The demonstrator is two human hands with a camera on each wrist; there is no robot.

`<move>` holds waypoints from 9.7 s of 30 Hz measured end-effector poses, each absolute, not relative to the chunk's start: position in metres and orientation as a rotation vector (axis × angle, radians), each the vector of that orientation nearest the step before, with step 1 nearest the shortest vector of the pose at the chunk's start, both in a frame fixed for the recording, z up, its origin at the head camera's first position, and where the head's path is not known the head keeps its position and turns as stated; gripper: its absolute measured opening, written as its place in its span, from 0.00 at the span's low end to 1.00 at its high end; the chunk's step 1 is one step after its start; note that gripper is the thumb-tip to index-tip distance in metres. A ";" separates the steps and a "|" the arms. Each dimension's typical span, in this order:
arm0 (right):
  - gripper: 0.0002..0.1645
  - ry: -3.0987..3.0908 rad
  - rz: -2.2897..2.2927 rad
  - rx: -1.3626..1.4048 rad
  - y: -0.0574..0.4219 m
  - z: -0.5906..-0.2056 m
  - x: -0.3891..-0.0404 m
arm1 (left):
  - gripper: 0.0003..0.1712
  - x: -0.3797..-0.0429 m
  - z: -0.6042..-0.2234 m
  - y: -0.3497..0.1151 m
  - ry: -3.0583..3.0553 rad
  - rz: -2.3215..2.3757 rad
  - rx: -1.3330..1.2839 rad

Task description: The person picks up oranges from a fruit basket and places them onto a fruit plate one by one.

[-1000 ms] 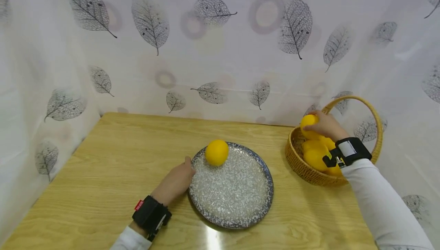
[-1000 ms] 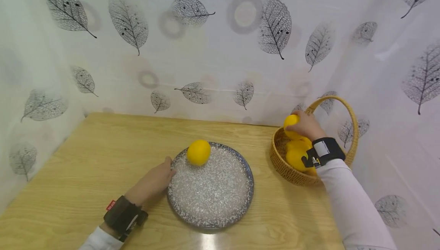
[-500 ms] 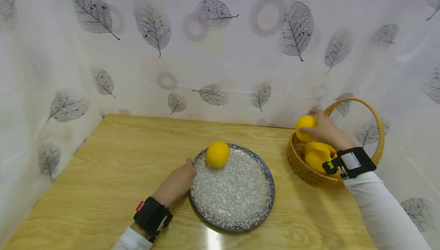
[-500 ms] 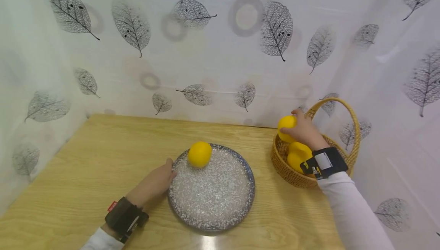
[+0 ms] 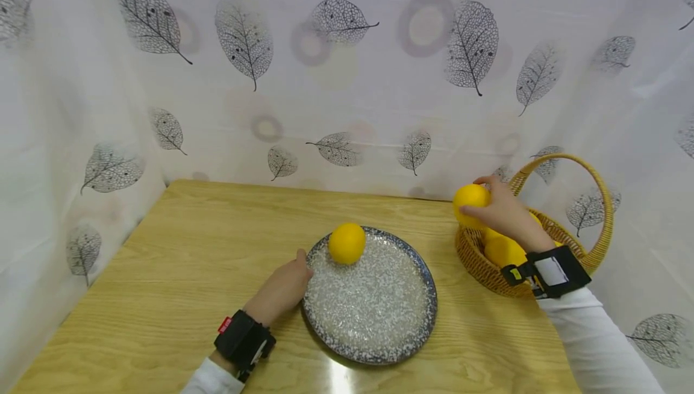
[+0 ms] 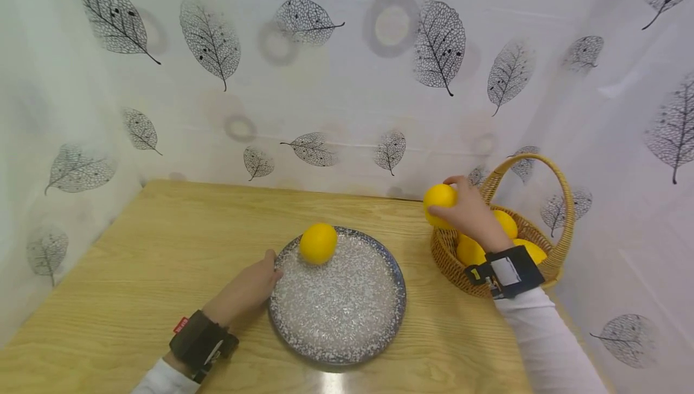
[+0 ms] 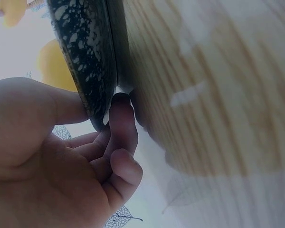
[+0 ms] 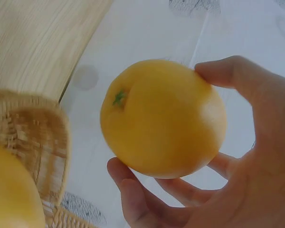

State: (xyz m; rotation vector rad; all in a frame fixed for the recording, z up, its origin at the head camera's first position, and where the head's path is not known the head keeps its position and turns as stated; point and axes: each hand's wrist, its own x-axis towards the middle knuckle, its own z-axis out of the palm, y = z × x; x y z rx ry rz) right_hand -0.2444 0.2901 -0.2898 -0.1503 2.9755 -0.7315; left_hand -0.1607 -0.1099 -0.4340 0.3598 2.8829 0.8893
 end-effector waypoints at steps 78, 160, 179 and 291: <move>0.46 2.898 -0.686 -0.219 0.152 -0.390 -0.224 | 0.29 -0.161 -0.433 -0.108 2.947 0.785 0.359; 0.40 3.148 -0.538 0.417 0.296 -0.352 -0.228 | 0.32 -0.164 -0.428 -0.104 2.841 0.785 0.289; 0.48 2.914 -0.435 0.548 0.301 -0.352 -0.217 | 0.31 -0.164 -0.431 -0.104 2.855 0.783 0.296; 0.46 3.044 -0.717 0.182 0.264 -0.321 -0.210 | 0.31 -0.161 -0.436 -0.106 2.918 0.741 0.333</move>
